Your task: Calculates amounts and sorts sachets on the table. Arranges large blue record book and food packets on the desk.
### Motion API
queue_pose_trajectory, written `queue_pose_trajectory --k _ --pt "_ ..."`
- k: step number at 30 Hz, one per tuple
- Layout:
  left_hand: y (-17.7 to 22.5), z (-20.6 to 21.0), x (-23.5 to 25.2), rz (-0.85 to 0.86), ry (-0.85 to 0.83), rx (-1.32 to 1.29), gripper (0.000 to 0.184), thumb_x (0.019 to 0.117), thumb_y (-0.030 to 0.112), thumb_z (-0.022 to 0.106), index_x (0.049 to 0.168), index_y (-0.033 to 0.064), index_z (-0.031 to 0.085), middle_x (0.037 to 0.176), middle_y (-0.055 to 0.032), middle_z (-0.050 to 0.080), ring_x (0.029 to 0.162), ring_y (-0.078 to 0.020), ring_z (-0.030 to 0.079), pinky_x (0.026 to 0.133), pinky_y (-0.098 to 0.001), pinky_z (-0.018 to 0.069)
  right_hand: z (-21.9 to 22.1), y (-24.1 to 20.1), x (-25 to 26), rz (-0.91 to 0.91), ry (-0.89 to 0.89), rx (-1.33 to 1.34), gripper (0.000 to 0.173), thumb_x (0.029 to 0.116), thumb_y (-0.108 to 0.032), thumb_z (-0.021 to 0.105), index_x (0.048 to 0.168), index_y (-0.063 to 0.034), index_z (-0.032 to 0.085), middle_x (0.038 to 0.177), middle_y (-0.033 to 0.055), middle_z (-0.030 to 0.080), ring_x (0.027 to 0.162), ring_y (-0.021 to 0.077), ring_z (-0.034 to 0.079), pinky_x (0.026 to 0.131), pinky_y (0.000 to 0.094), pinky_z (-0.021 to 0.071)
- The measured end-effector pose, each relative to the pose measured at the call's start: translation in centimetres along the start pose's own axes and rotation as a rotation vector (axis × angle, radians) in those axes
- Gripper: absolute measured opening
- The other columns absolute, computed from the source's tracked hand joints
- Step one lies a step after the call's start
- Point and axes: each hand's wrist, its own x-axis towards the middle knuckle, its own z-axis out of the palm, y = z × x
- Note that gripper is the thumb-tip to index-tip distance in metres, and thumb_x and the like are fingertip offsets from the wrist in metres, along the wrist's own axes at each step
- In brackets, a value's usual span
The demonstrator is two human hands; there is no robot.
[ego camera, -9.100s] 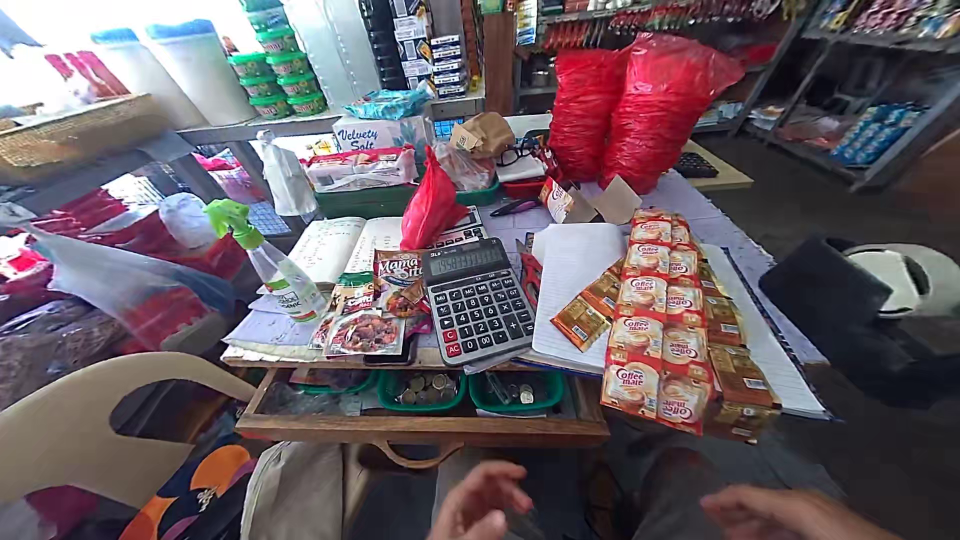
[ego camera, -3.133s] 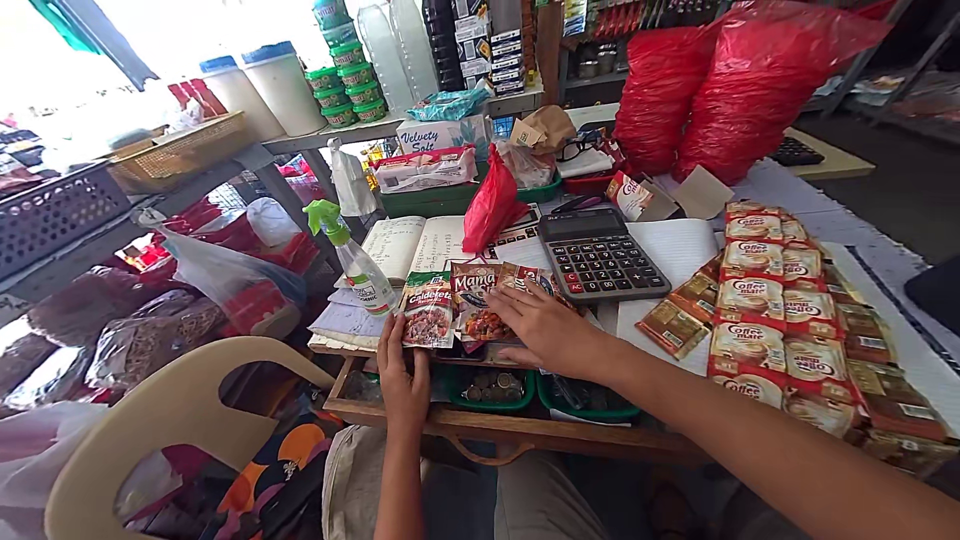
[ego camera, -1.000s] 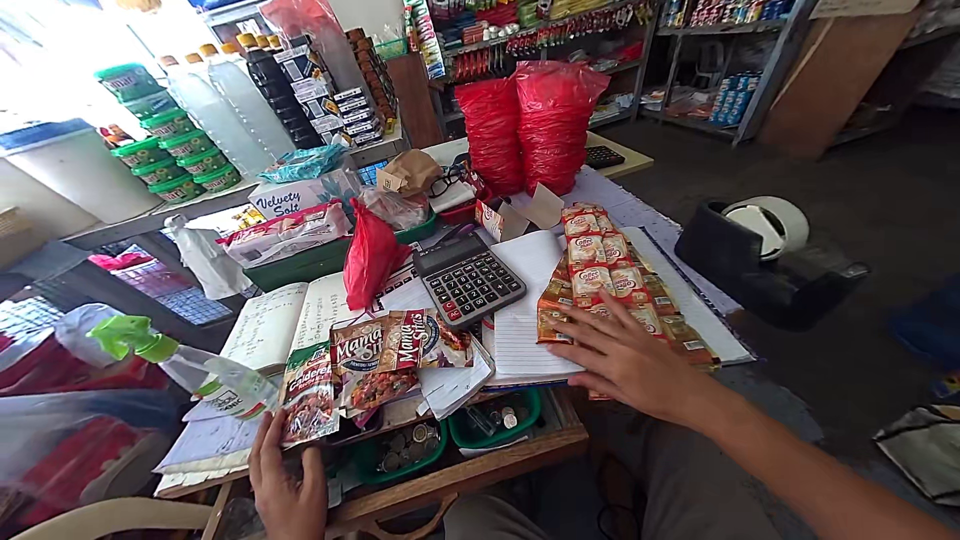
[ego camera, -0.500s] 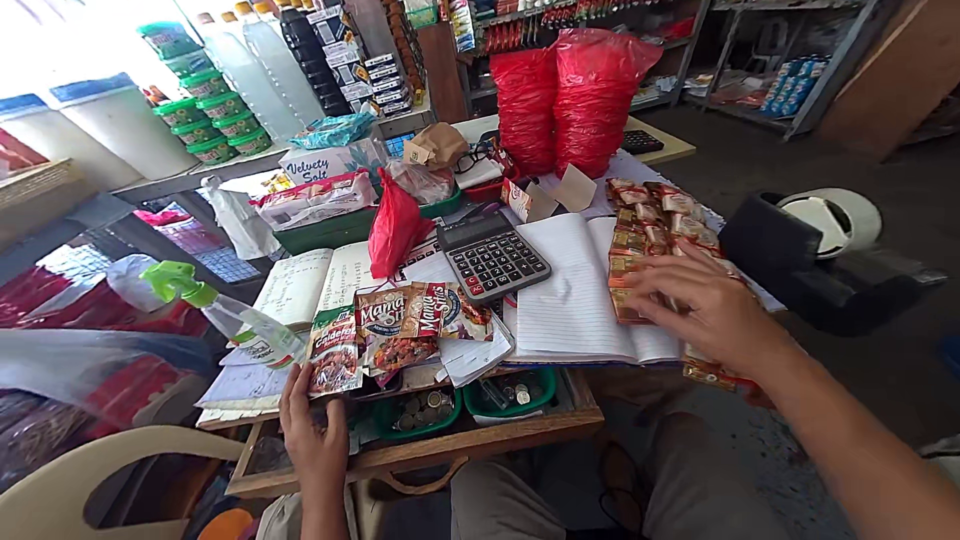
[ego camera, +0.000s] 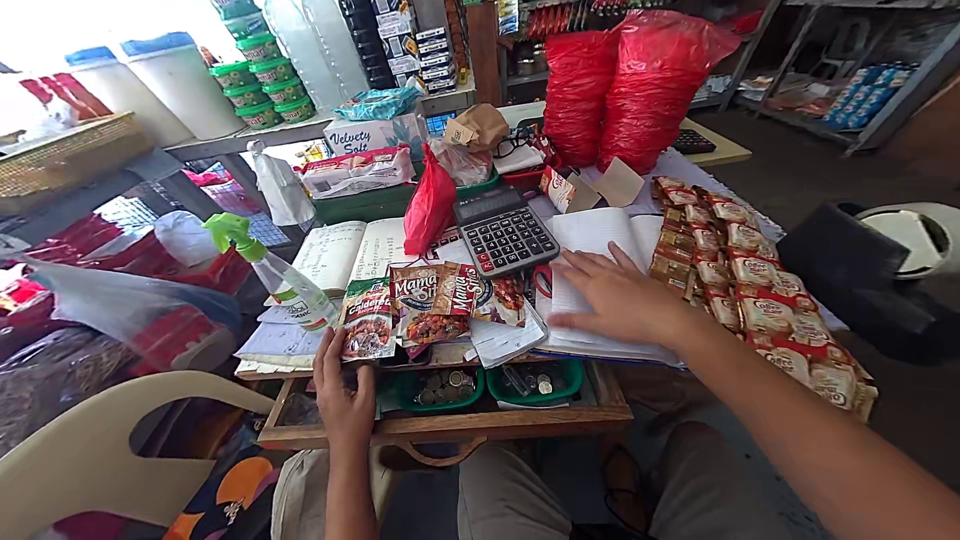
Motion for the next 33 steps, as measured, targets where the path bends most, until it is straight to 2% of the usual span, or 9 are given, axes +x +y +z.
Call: queue_pose_trajectory --k 3,7,10,12,17,21,25,28,33 --pt "0.0 0.1 0.0 -0.004 0.003 -0.002 0.056 0.0912 0.019 0.053 0.143 -0.0037 0.054 0.153 -0.0245 0.046 0.145 -0.0326 0.044 0.118 -0.0447 0.0378 1.2 -0.3 -1.9 -0.158 0.038 0.057 0.105 0.0796 -0.088 0.052 0.163 -0.0290 0.031 0.171 0.0128 0.019 0.159 0.0300 0.016 0.123 0.0691 0.0049" --pt "0.1 -0.1 0.0 -0.020 -0.002 -0.008 0.056 0.0915 0.019 0.053 0.143 -0.0033 0.054 0.154 -0.0240 0.046 0.145 -0.0315 0.043 0.119 -0.0444 0.0370 1.8 1.0 -3.9 -0.184 0.377 0.193 0.050 0.0946 -0.038 0.068 0.139 -0.0167 0.062 0.134 0.0061 0.066 0.122 0.0255 0.064 0.104 0.0535 0.0513" --pt "0.2 -0.1 -0.1 -0.024 0.000 -0.015 0.056 0.0913 0.019 0.054 0.143 -0.0028 0.054 0.154 -0.0240 0.046 0.145 -0.0317 0.043 0.119 -0.0440 0.0369 1.4 1.7 -5.7 -0.023 0.589 0.305 0.037 0.0936 -0.019 0.061 0.130 -0.0147 0.065 0.105 0.0036 0.073 0.089 0.0175 0.071 0.076 0.0413 0.0605" --pt "0.1 0.0 0.0 -0.029 -0.002 -0.023 0.056 0.0918 0.019 0.054 0.143 -0.0017 0.054 0.154 -0.0232 0.046 0.145 -0.0310 0.042 0.119 -0.0439 0.0369 1.4 2.0 -6.9 0.088 0.737 0.394 0.039 0.0961 -0.022 0.061 0.135 -0.0146 0.062 0.102 0.0037 0.073 0.086 0.0141 0.071 0.076 0.0378 0.0617" --pt "-0.1 0.0 -0.1 -0.030 0.002 -0.016 0.055 0.0917 0.020 0.054 0.143 -0.0010 0.055 0.154 -0.0220 0.046 0.145 -0.0305 0.043 0.119 -0.0451 0.0359 2.0 1.1 -8.9 0.309 1.088 0.318 0.048 0.0958 -0.020 0.063 0.140 -0.0049 0.054 0.124 0.0187 0.066 0.107 0.0236 0.067 0.089 0.0403 0.0572" --pt "-0.2 0.0 -0.1 -0.023 0.000 -0.013 0.057 0.0916 0.021 0.053 0.144 -0.0013 0.054 0.154 -0.0223 0.046 0.146 -0.0312 0.042 0.119 -0.0448 0.0352 3.5 -1.1 -8.5 0.097 1.168 -0.201 0.038 0.1009 -0.008 0.057 0.139 -0.0108 0.061 0.152 0.0247 0.048 0.146 0.0434 0.039 0.120 0.0658 0.0255" --pt "-0.2 0.0 -0.1 -0.014 0.005 -0.018 0.056 0.0917 0.020 0.054 0.142 -0.0026 0.055 0.153 -0.0234 0.047 0.146 -0.0325 0.042 0.119 -0.0447 0.0352 5.1 -4.9 -6.2 -0.295 0.845 -0.154 0.020 0.1019 -0.001 0.056 0.110 -0.0074 0.073 0.119 0.0094 0.075 0.123 0.0270 0.067 0.115 0.0554 0.0449" --pt "-0.1 -0.1 -0.1 -0.012 0.005 -0.009 0.056 0.0913 0.020 0.053 0.143 -0.0025 0.055 0.153 -0.0237 0.047 0.145 -0.0330 0.043 0.119 -0.0453 0.0356 5.8 -4.7 -4.1 -0.084 0.660 -0.163 0.022 0.0966 0.002 0.059 0.110 -0.0054 0.075 0.131 0.0128 0.069 0.136 0.0372 0.056 0.115 0.0758 0.0268" --pt "-0.1 -0.1 -0.1 -0.017 0.000 -0.011 0.055 0.0916 0.019 0.054 0.143 -0.0016 0.055 0.154 -0.0228 0.047 0.145 -0.0317 0.043 0.118 -0.0446 0.0380 5.2 -3.1 -1.8 0.222 0.628 -0.216 0.033 0.0976 -0.030 0.068 0.120 -0.0067 0.074 0.139 0.0182 0.063 0.147 0.0424 0.040 0.117 0.0793 0.0099"
